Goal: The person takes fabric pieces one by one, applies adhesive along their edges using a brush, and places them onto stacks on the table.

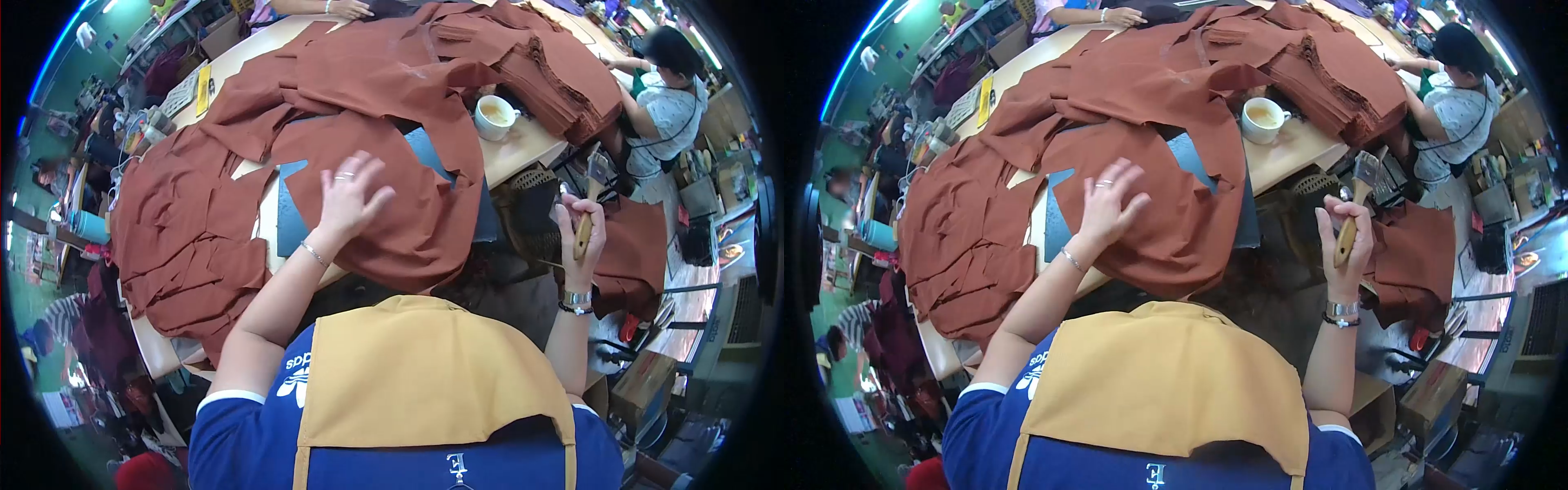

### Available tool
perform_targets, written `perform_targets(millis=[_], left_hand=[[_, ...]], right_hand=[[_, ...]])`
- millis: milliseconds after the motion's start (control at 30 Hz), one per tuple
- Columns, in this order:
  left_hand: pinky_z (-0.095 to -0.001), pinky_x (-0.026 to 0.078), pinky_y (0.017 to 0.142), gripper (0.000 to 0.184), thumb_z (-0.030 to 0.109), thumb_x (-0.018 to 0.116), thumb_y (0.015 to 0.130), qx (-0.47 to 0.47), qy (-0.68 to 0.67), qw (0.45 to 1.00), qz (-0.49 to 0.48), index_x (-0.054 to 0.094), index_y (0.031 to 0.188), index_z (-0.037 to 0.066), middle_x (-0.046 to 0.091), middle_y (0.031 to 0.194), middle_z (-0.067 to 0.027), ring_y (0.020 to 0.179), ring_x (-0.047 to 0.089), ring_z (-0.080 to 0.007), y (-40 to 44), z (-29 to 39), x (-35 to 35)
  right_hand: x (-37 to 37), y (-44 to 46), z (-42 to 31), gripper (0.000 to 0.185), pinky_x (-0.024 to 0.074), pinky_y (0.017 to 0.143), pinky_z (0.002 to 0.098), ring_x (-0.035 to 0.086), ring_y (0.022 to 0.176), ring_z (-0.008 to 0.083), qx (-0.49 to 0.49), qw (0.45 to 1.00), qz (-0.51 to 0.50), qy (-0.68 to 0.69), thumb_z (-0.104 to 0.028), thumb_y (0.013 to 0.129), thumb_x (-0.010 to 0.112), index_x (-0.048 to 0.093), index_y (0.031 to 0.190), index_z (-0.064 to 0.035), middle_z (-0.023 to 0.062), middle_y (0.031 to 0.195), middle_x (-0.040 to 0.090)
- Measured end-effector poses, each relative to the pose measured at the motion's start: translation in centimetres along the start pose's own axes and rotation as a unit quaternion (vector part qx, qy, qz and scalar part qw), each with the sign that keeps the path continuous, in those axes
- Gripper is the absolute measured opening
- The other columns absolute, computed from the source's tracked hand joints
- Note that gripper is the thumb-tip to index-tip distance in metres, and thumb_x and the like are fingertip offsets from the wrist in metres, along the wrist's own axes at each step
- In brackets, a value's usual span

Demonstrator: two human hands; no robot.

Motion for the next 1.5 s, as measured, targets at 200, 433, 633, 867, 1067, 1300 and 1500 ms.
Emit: perform_targets(millis=[200,433,633,867,1067,1300,1500], left_hand=[[-0.0712,0.012,0.115,0.084,0.068,0.055,0.089,-0.073,0.144,0.982,-0.096,0.034,0.156,0.022,0.022,0.163,-0.0206,0.152,0.016,-0.0412,-2.6,-3.7,2.2],[-0.0658,0.011,0.118,0.092,0.079,0.051,0.083,0.171,0.118,0.935,-0.288,0.038,0.155,0.023,0.021,0.165,-0.0136,0.153,0.016,-0.0364,-9.3,-4.7,-2.0],[-0.0664,0.015,0.118,0.093,0.081,0.051,0.08,0.178,0.133,0.937,-0.269,0.039,0.154,0.026,0.023,0.165,-0.0108,0.153,0.018,-0.0353,-10.0,-5.0,-2.5],[-0.0668,0.009,0.118,0.08,0.07,0.049,0.09,0.072,0.154,0.963,-0.208,0.036,0.156,0.026,0.019,0.167,-0.0116,0.153,0.016,-0.0349,-10.3,-5.9,-2.3],[-0.0688,0.008,0.117,0.081,0.067,0.053,0.091,0.001,0.133,0.979,-0.155,0.035,0.157,0.023,0.018,0.166,-0.0153,0.153,0.014,-0.0384,-7.5,-2.9,0.3],[-0.0673,0.011,0.118,0.088,0.07,0.058,0.085,0.07,0.085,0.98,-0.163,0.036,0.156,0.023,0.02,0.166,-0.015,0.153,0.015,-0.0376,0.2,3.3,5.8],[-0.0699,0.012,0.116,0.093,0.074,0.058,0.083,0.014,0.151,0.984,-0.09,0.037,0.155,0.02,0.022,0.164,-0.0198,0.153,0.016,-0.0385,0.8,0.1,4.0]], right_hand=[[1.0,-0.6,-0.5,0.02,0.0542,0.086,0.0287,0.067,0.1,0.0155,-0.025,0.999,0.007,-0.026,0.001,0.091,0.069,0.055,0.103,-0.0048,0.0115,0.109,0.07],[6.8,0.2,-5.2,0.041,0.0509,0.092,0.0403,0.066,0.107,0.0333,-0.224,0.967,-0.065,-0.106,-0.006,0.078,0.083,0.05,0.104,-0.0075,0.0167,0.122,0.068],[19.0,-1.1,-5.2,0.043,0.0414,0.107,0.056,0.062,0.113,0.0362,-0.261,0.919,-0.288,-0.07,-0.003,0.077,0.072,0.046,0.109,-0.0118,0.0149,0.125,0.064],[24.7,-2.5,-3.6,0.046,0.039,0.109,0.0576,0.062,0.099,0.0357,-0.212,0.893,-0.391,-0.07,0.001,0.072,0.069,0.049,0.11,-0.0131,0.0104,0.09,0.062],[14.9,-0.6,-7.8,0.029,0.0513,0.084,0.0448,0.064,0.077,0.0316,-0.247,0.93,-0.272,-0.003,-0.01,0.082,0.079,0.053,0.096,-0.0099,0.0099,0.08,0.061],[4.0,3.7,-7.8,0.024,0.0487,0.054,0.0374,0.063,0.059,0.0268,-0.211,0.931,-0.148,-0.257,-0.022,0.086,0.079,0.06,0.093,-0.0083,0.0078,0.065,0.06],[2.3,10.9,0.1,0.04,0.0531,0.071,0.0286,0.069,0.077,0.017,0.046,0.993,-0.106,-0.018,-0.03,0.092,0.074,0.069,0.122,-0.0035,0.014,0.094,0.075]])
Point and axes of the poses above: each hand's wrist, its own y-axis towards the middle knuckle, its own x-axis out of the palm, z = x × y, the point moved 8 cm from there along y, towards the middle knuckle
